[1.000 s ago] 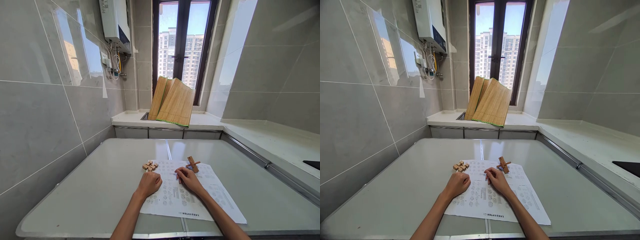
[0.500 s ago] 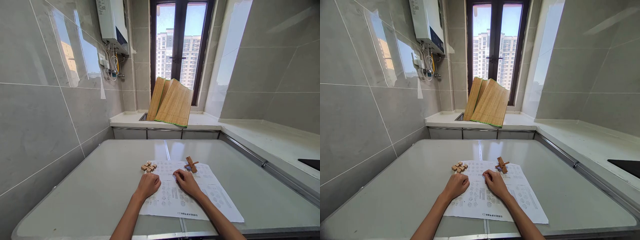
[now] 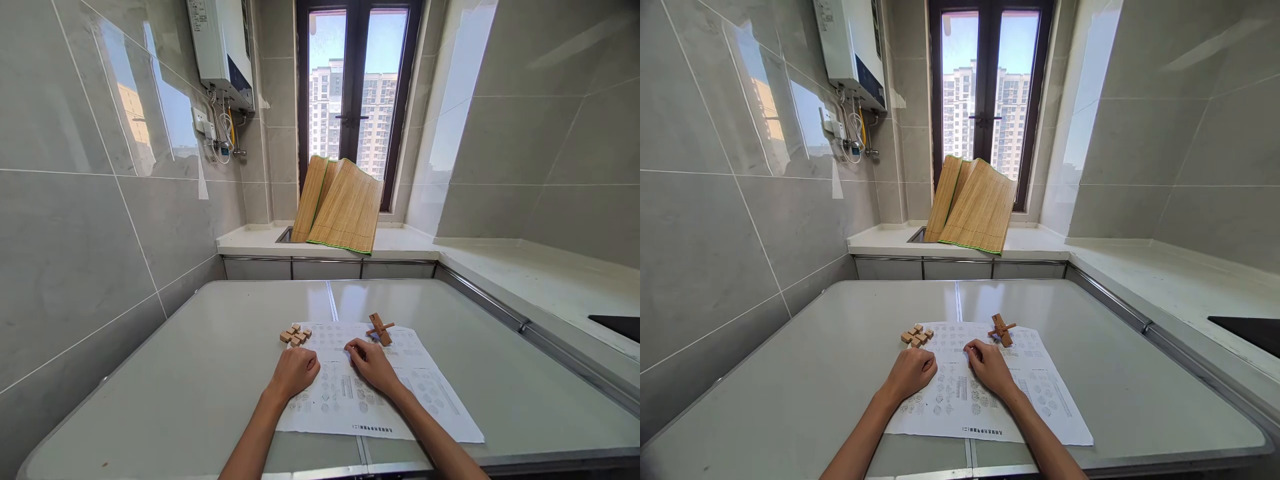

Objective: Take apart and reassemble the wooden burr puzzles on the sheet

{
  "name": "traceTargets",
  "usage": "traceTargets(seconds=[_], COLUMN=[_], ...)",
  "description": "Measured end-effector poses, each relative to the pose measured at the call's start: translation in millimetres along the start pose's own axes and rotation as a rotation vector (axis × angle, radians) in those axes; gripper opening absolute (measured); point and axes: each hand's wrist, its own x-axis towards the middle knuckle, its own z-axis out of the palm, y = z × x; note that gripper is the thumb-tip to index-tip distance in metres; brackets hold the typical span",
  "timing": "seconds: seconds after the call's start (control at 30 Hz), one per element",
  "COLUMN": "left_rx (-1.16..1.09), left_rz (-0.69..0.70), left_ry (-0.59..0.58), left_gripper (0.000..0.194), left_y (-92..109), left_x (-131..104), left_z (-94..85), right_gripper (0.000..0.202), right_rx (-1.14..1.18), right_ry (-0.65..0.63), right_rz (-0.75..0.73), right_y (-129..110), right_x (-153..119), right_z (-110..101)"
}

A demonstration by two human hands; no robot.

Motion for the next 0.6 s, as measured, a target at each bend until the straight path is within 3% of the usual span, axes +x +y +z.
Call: traceTargets(seconds=[0.6], left_rx=[0.006], left_rz=[-0.028], left_ry=[-0.022], left_gripper=[0.034], left_y=[-1.6], left_x=[0.9], left_z=[2.4], right_gripper=[0.037], right_rx=[-0.036], right_ry=[-0.003], right_rz=[-0.007], right_y=[-3.3], right_x=[-1.8], right_z=[-1.2])
